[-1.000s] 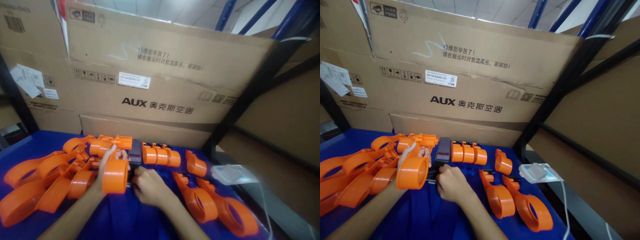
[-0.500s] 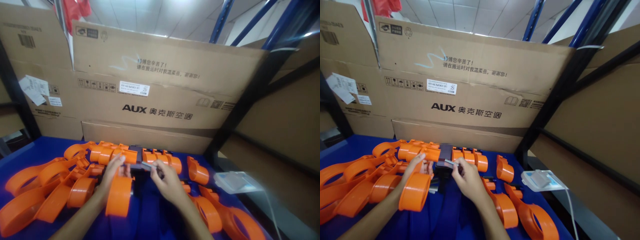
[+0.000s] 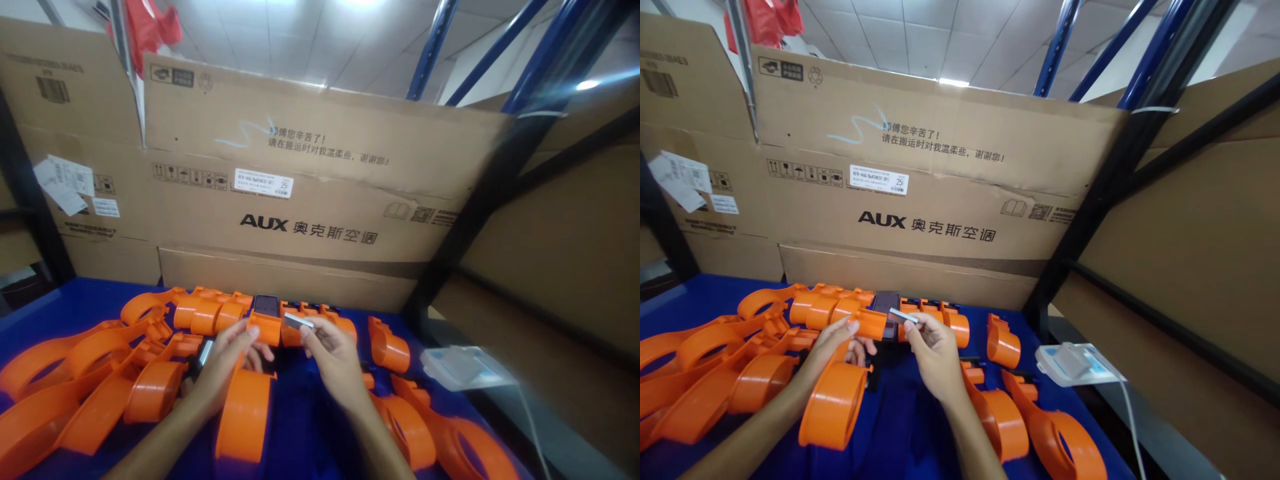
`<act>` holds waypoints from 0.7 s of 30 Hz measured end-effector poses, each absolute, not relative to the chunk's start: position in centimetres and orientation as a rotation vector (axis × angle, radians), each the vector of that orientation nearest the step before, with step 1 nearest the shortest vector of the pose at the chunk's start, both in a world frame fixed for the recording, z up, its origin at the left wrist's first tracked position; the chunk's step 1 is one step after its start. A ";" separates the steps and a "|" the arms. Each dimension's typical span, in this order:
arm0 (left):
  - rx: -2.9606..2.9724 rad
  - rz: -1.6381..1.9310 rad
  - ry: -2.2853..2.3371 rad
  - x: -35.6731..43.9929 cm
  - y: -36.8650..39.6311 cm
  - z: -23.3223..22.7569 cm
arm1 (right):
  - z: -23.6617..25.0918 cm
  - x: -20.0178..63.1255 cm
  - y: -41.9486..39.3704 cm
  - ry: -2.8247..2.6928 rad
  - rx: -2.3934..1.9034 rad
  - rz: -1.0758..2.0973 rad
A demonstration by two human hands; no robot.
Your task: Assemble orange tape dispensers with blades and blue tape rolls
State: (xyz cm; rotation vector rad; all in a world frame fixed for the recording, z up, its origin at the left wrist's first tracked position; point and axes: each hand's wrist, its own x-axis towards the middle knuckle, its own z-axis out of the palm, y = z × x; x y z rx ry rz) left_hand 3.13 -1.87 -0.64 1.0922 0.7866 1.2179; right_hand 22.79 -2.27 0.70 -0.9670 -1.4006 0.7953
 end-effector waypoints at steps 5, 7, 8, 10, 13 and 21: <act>1.138 1.225 0.801 3.1 -1.9 -0.7 | 0.5 22.5 -2.2 -1.421 -0.970 0.821; 1.139 1.221 0.804 3.0 -2.0 -0.7 | 0.5 22.5 -2.3 -1.424 -0.970 0.835; 1.140 1.222 0.808 3.0 -1.9 -0.7 | 0.6 22.5 -2.4 -1.424 -0.971 0.838; 1.157 1.214 0.813 2.9 -1.9 -0.8 | 0.7 22.6 -2.5 -1.430 -0.975 0.836; 1.211 1.178 0.795 2.8 -1.7 -1.0 | 1.0 22.6 -2.7 -1.449 -0.986 0.805; 1.381 1.109 0.741 2.8 -1.7 -1.0 | 0.5 22.8 -2.6 -1.530 -0.990 0.788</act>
